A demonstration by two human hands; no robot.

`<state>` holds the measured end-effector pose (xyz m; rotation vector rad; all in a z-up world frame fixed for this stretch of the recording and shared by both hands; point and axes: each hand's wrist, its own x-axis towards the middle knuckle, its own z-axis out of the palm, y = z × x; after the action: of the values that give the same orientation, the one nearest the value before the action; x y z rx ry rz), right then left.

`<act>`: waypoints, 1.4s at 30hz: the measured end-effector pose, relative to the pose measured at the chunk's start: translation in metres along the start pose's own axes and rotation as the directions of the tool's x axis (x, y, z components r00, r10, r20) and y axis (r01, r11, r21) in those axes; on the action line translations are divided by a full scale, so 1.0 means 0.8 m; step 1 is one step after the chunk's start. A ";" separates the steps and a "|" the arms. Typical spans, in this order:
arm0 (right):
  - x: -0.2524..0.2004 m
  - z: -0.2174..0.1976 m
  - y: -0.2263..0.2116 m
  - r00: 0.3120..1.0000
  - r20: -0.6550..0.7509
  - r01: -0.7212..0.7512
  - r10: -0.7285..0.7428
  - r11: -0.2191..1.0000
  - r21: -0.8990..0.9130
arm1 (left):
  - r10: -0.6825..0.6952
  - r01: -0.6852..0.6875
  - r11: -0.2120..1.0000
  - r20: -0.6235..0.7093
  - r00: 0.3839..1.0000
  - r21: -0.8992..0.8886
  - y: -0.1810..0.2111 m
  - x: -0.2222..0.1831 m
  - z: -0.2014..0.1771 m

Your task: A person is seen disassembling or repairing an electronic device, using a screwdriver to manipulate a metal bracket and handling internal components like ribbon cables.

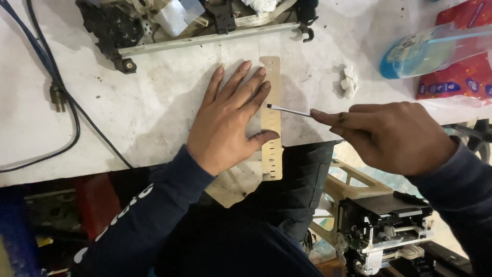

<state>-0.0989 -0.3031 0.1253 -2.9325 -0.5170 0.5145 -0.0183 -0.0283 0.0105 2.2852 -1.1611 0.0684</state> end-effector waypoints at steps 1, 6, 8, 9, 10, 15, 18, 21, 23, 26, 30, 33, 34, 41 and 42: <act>0.005 -0.002 -0.002 1.000 -0.001 -0.005 0.005 1.000 0.003 | 0.004 -0.004 1.000 0.004 1.000 -0.001 0.000 -0.001 0.000; 0.020 -0.011 0.006 0.998 0.061 -0.008 0.010 0.999 -0.034 | -0.004 0.004 1.000 0.000 1.000 -0.004 -0.001 0.000 0.000; 0.017 -0.015 0.005 0.997 0.074 0.018 -0.018 1.000 -0.001 | -0.013 0.013 1.000 0.010 1.000 -0.011 0.001 -0.003 -0.001; 0.018 -0.017 0.006 0.997 0.071 0.040 -0.041 0.999 0.026 | -0.008 0.008 1.000 0.012 1.000 -0.008 -0.001 0.000 -0.002; 0.012 -0.013 0.017 0.997 0.066 0.039 -0.040 0.999 0.020 | -0.004 0.004 1.000 0.006 1.000 -0.005 -0.004 0.004 -0.003; -0.006 0.009 0.028 0.999 -0.027 0.045 -0.046 0.999 -0.023 | -0.015 0.015 1.000 -0.006 1.000 -0.007 0.000 -0.001 0.000; 0.000 0.011 0.025 0.999 0.019 0.043 -0.043 0.999 0.004 | -0.007 0.007 1.000 -0.011 1.000 -0.007 0.000 -0.001 -0.001; 0.004 0.006 0.024 0.997 -0.026 0.074 -0.074 0.997 0.008 | -0.006 0.006 1.000 -0.004 1.000 0.009 0.000 0.000 -0.002; 0.006 0.003 0.021 0.997 -0.021 0.071 -0.071 0.997 -0.003 | -0.007 0.007 1.000 -0.009 1.000 0.009 0.000 -0.001 -0.001; 0.009 0.000 0.020 0.999 0.006 0.051 -0.050 0.998 -0.023 | -0.006 0.006 1.000 -0.013 1.000 -0.002 0.001 0.001 -0.001; 0.010 -0.003 0.017 0.999 0.029 0.045 -0.042 0.994 -0.103 | -0.007 0.007 1.000 0.000 1.000 0.000 0.000 0.000 -0.001; 0.013 -0.009 0.016 0.995 -0.020 0.099 -0.100 0.993 -0.057 | -0.006 0.006 1.000 0.002 1.000 -0.013 0.000 0.000 -0.001; 0.017 -0.008 0.015 0.995 -0.023 0.096 -0.098 0.994 -0.059 | -0.003 0.003 1.000 0.001 1.000 -0.013 0.000 0.001 -0.001; 0.024 -0.003 0.015 0.998 0.038 0.049 -0.047 0.997 -0.053 | -0.004 0.004 1.000 0.002 1.000 -0.007 -0.002 -0.001 0.000; 0.024 0.001 0.019 0.997 0.017 0.074 -0.073 0.997 -0.025 | -0.006 0.006 1.000 0.012 1.000 -0.009 -0.002 -0.001 0.000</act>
<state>-0.0776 -0.3106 0.1160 -2.9227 -0.6352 0.5270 -0.0172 -0.0271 0.0098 2.2836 -1.1588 0.0468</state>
